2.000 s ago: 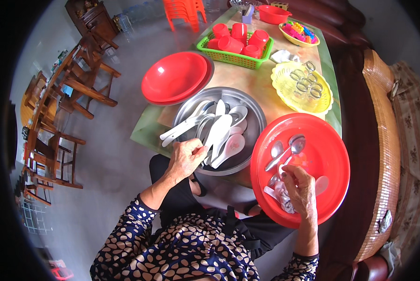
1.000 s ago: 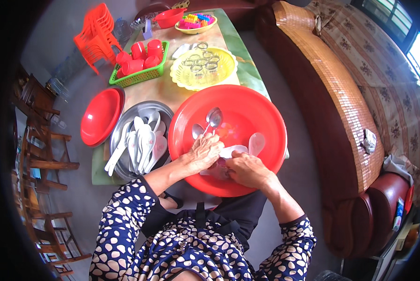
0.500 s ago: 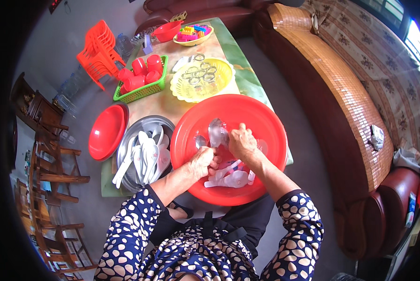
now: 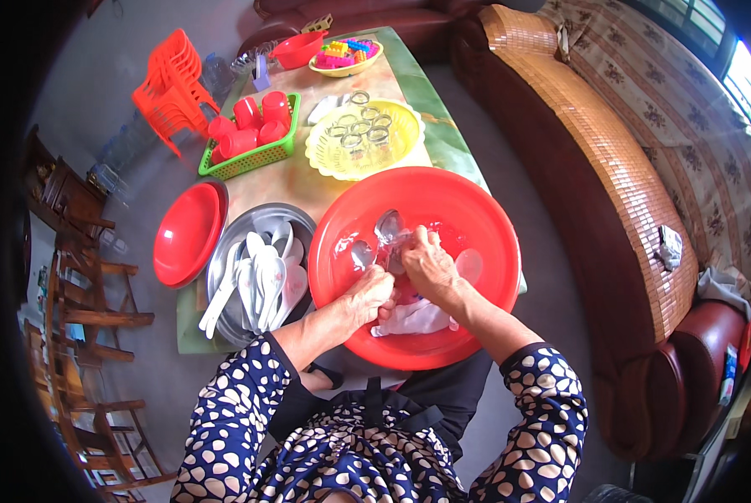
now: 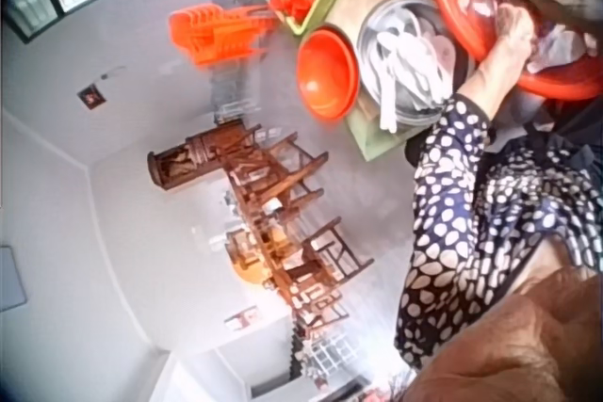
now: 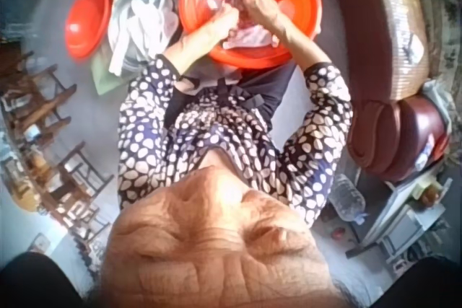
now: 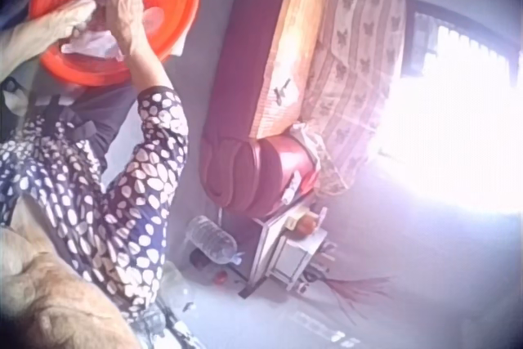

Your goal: The person sits on the floor and washes white plastic spoons one by one using a cloth and water in a red basin. They scrub each spoon and place it into a metal bowl on the table. The process is repeated for multiple spoons throughout the clip.

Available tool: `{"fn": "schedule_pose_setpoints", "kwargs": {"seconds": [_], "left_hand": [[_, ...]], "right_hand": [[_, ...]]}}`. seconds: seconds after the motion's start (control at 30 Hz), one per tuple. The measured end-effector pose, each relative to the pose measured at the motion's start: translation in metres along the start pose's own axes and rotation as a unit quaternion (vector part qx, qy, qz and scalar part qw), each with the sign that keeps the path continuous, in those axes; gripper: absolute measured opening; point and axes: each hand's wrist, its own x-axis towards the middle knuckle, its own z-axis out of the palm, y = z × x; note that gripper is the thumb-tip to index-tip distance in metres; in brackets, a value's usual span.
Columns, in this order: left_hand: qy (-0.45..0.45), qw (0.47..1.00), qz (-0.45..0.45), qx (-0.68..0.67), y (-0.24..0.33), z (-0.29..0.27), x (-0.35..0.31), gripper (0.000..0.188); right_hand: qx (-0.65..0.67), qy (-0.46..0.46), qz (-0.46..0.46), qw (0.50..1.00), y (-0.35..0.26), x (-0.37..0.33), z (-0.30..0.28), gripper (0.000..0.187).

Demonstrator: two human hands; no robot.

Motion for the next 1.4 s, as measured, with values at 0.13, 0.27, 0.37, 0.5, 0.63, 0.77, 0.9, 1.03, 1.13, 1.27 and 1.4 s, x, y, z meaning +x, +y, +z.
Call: {"fn": "schedule_pose_setpoints", "kwargs": {"seconds": [0.13, 0.27, 0.37, 0.5, 0.63, 0.77, 0.9, 1.03, 1.13, 1.27, 1.4], "left_hand": [[-0.008, 0.998, 0.012, 0.068, 0.008, -0.003, -0.007, 0.013], [-0.031, 0.999, 0.012, 0.008, 0.004, -0.011, -0.004, 0.019], [-0.074, 0.996, -0.012, -0.058, -0.001, -0.014, 0.001, 0.017], [-0.077, 0.992, -0.044, -0.093, -0.004, -0.017, 0.009, 0.018], [-0.087, 0.99, -0.04, -0.102, -0.001, -0.013, 0.006, 0.02], [-0.056, 0.998, -0.011, -0.029, 0.0, -0.01, -0.002, 0.017], [-0.081, 0.997, -0.004, 0.007, 0.002, -0.01, -0.002, 0.016], [-0.088, 0.996, -0.019, -0.006, -0.003, -0.011, 0.01, 0.013], [-0.091, 0.996, 0.012, 0.006, -0.004, -0.012, 0.01, 0.01], [-0.075, 0.997, 0.034, -0.006, -0.004, -0.013, 0.008, 0.009], [-0.077, 0.993, 0.072, -0.049, -0.003, -0.013, 0.008, 0.016]], "right_hand": [[0.108, -0.018, -0.07, 0.991, -0.002, 0.003, 0.0, 0.022], [0.417, -0.093, 0.039, 0.903, 0.008, 0.005, -0.026, 0.025], [0.35, -0.006, 0.14, 0.926, 0.007, 0.008, -0.034, 0.022], [0.162, -0.002, 0.101, 0.982, 0.005, 0.014, -0.012, 0.019], [0.031, 0.016, -0.011, 0.999, -0.001, 0.005, -0.001, 0.02], [-0.014, -0.041, -0.024, 0.999, -0.012, 0.007, -0.017, 0.007], [0.039, -0.05, -0.002, 0.998, -0.008, 0.015, -0.017, 0.009], [0.115, -0.061, 0.015, 0.991, -0.003, 0.016, -0.016, 0.015], [0.189, -0.104, -0.011, 0.976, 0.008, 0.017, -0.013, 0.017], [0.307, -0.166, 0.047, 0.936, 0.012, 0.01, -0.03, 0.016], [0.034, 0.061, 0.103, 0.992, -0.008, 0.008, -0.022, 0.02]]}}
